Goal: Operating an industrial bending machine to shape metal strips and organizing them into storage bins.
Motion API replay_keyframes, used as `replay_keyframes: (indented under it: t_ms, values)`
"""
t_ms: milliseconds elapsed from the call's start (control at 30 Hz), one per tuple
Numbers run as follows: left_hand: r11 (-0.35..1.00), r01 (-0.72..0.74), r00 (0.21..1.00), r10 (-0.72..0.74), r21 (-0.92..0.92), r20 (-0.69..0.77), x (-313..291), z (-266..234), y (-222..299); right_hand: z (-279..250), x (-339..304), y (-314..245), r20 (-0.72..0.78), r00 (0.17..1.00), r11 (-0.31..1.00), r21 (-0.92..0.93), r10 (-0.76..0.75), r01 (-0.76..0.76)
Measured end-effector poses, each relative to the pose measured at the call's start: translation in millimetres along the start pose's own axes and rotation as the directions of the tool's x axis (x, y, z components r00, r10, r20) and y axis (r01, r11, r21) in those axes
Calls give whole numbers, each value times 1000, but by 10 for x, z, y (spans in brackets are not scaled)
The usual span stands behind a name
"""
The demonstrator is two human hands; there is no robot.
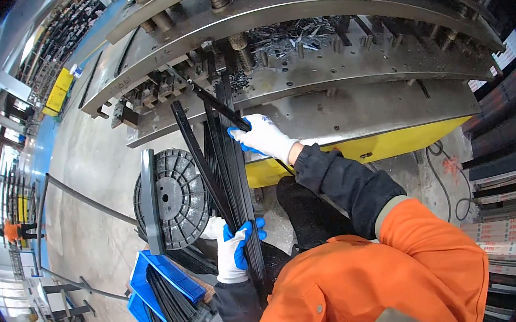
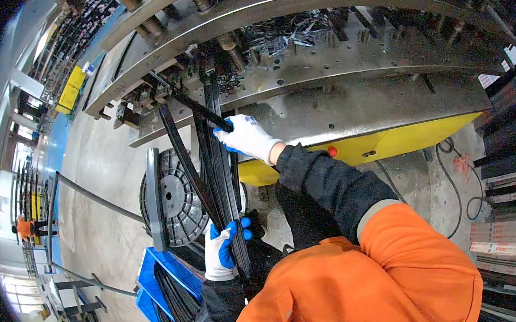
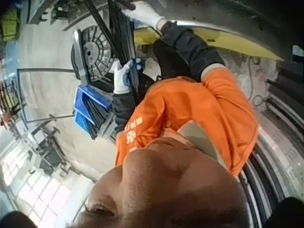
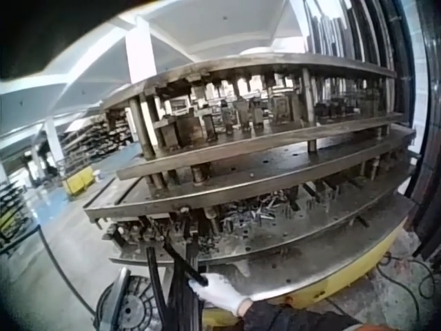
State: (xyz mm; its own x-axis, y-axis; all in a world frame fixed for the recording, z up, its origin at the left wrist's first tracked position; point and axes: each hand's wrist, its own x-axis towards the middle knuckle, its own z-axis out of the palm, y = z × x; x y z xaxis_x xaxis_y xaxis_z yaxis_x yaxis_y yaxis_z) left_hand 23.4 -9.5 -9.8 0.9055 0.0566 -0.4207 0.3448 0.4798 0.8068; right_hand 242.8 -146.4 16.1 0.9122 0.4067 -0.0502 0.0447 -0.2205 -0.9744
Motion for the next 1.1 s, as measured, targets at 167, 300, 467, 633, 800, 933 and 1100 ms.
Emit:
replay_keyframes:
  t_ms: [167,300,467,633,800,933,1100]
  values:
    - [999,-32,999,32,-34,-23,29,44,-49,-19,55,22,-6,1000,999,29,-18,18]
    - [998,-60,993,59,-5,-101,8,-5,9,6,109,-18,-1,1000,988,-151,-30,30]
    - [997,-77,988,78,13,-130,50,138,-70,-69,194,-10,87,995,996,-87,44,-37]
    - [986,0,999,-6,-164,-38,-73,63,52,-91,309,-176,-13,999,998,-60,29,-30]
    - [995,-59,978,74,81,-196,-179,354,186,-115,431,-114,-129,991,987,-158,-39,18]
    - [989,-94,973,116,118,-199,-175,390,182,-108,215,-142,-72,996,992,-121,-54,45]
    - [992,-36,986,55,125,-155,-132,363,250,-46,92,-189,-88,990,983,-159,-109,94]
